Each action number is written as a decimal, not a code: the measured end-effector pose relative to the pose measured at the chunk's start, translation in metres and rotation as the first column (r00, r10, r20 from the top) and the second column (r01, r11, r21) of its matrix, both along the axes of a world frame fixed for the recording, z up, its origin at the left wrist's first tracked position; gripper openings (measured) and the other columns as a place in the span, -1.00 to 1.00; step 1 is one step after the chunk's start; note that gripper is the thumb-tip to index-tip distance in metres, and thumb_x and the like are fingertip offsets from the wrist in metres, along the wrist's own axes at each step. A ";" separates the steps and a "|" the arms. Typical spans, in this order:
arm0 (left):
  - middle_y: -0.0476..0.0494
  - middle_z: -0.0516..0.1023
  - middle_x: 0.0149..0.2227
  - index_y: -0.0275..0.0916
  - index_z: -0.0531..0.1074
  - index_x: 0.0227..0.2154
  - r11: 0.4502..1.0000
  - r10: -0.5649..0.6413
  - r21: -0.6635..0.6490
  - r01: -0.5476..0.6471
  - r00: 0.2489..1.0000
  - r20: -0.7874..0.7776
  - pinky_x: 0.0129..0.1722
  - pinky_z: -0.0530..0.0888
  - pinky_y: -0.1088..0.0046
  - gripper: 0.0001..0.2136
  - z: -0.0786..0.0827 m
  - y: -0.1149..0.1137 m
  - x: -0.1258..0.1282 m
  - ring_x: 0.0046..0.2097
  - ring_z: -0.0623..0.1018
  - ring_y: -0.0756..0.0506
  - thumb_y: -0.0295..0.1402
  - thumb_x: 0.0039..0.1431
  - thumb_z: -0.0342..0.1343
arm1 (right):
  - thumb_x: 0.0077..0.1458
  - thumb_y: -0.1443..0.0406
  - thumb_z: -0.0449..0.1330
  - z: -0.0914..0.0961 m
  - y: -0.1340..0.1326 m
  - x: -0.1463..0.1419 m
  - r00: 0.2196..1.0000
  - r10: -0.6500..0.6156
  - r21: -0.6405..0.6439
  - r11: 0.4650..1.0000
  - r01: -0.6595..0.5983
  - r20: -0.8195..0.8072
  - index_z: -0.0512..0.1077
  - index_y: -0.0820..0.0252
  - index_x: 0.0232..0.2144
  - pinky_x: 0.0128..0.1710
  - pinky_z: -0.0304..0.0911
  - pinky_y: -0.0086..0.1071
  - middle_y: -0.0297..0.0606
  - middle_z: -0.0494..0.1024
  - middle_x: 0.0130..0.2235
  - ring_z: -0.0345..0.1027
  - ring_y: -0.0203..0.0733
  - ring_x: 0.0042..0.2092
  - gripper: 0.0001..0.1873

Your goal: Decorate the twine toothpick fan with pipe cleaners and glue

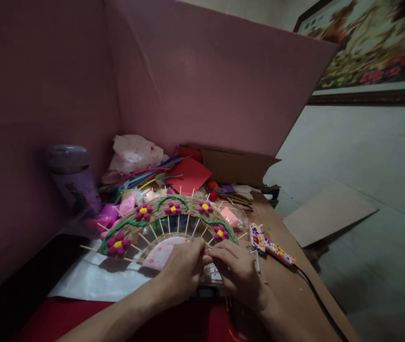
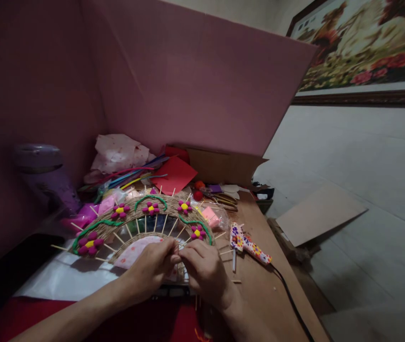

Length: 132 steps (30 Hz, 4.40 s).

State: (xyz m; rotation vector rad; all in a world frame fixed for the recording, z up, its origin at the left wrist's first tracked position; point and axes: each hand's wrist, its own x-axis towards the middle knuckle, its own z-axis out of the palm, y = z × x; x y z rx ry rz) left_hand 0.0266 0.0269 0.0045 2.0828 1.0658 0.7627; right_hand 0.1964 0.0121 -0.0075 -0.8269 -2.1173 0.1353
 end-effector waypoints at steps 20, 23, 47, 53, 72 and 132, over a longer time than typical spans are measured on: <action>0.04 0.31 -0.71 -0.27 0.22 -0.61 0.713 0.188 -0.541 0.446 0.621 0.761 -0.51 0.35 0.48 -0.65 -0.004 0.007 0.014 -0.60 0.38 0.02 -0.10 0.02 0.12 | 0.00 0.13 0.23 -0.001 0.003 -0.016 0.693 -0.286 -0.700 0.566 -0.435 -0.662 0.37 0.26 -0.50 -0.68 0.14 -0.59 -0.40 0.39 -0.58 0.18 -0.47 -0.63 -0.71; 0.05 0.29 -0.75 -0.28 0.25 -0.59 0.737 0.198 -0.539 0.408 0.631 0.750 -0.57 0.32 0.51 -0.66 -0.002 0.006 0.014 -0.66 0.32 0.04 -0.10 0.05 0.08 | 0.02 0.13 0.21 -0.003 0.003 -0.016 0.662 -0.297 -0.697 0.523 -0.490 -0.688 0.37 0.26 -0.48 -0.68 0.13 -0.61 -0.40 0.39 -0.57 0.17 -0.49 -0.64 -0.72; -0.07 0.50 -0.53 -0.34 0.49 -0.44 0.917 0.152 -0.394 0.061 0.860 0.487 -0.50 0.32 0.55 -0.81 -0.005 0.008 0.012 -0.51 0.41 0.03 -0.30 0.00 0.09 | 0.02 0.12 0.20 0.000 -0.001 -0.015 0.709 -0.344 -0.711 0.632 -0.309 -0.615 0.39 0.24 -0.50 -0.64 0.05 -0.55 -0.41 0.34 -0.57 0.09 -0.46 -0.60 -0.72; -0.06 0.51 -0.52 -0.33 0.49 -0.49 0.967 0.102 -0.253 -0.015 0.937 0.334 -0.51 0.29 0.57 -0.85 -0.007 0.007 0.009 -0.48 0.40 0.02 -0.41 -0.02 0.03 | 0.08 0.16 0.14 -0.002 -0.004 -0.014 0.844 -0.258 -0.616 0.781 -0.104 -0.470 0.39 0.22 -0.50 -0.51 0.12 -0.50 -0.37 0.34 -0.51 0.19 -0.36 -0.46 -0.75; -0.01 0.44 -0.59 -0.30 0.36 -0.53 0.922 0.235 -0.386 -0.003 0.798 0.554 -0.61 0.30 0.58 -0.79 -0.007 0.005 0.012 -0.61 0.37 0.07 -0.24 0.02 0.10 | 0.00 0.18 0.24 0.007 -0.002 -0.018 0.424 -0.399 -0.581 0.515 -0.630 -0.813 0.41 0.23 -0.41 -0.72 -0.01 -0.63 -0.43 0.32 -0.56 0.03 -0.50 -0.62 -0.80; -0.03 0.45 -0.49 -0.25 0.36 -0.44 0.918 0.219 0.323 -0.230 0.973 0.071 -0.45 0.28 0.51 -0.86 -0.011 0.005 0.008 -0.47 0.40 0.02 -0.37 0.18 -0.05 | 0.12 0.43 0.05 -0.004 -0.014 -0.006 0.928 -0.144 0.071 0.981 0.179 -0.344 0.33 0.17 -0.43 -0.47 0.17 -0.45 -0.37 0.36 -0.52 0.26 -0.33 -0.47 -0.88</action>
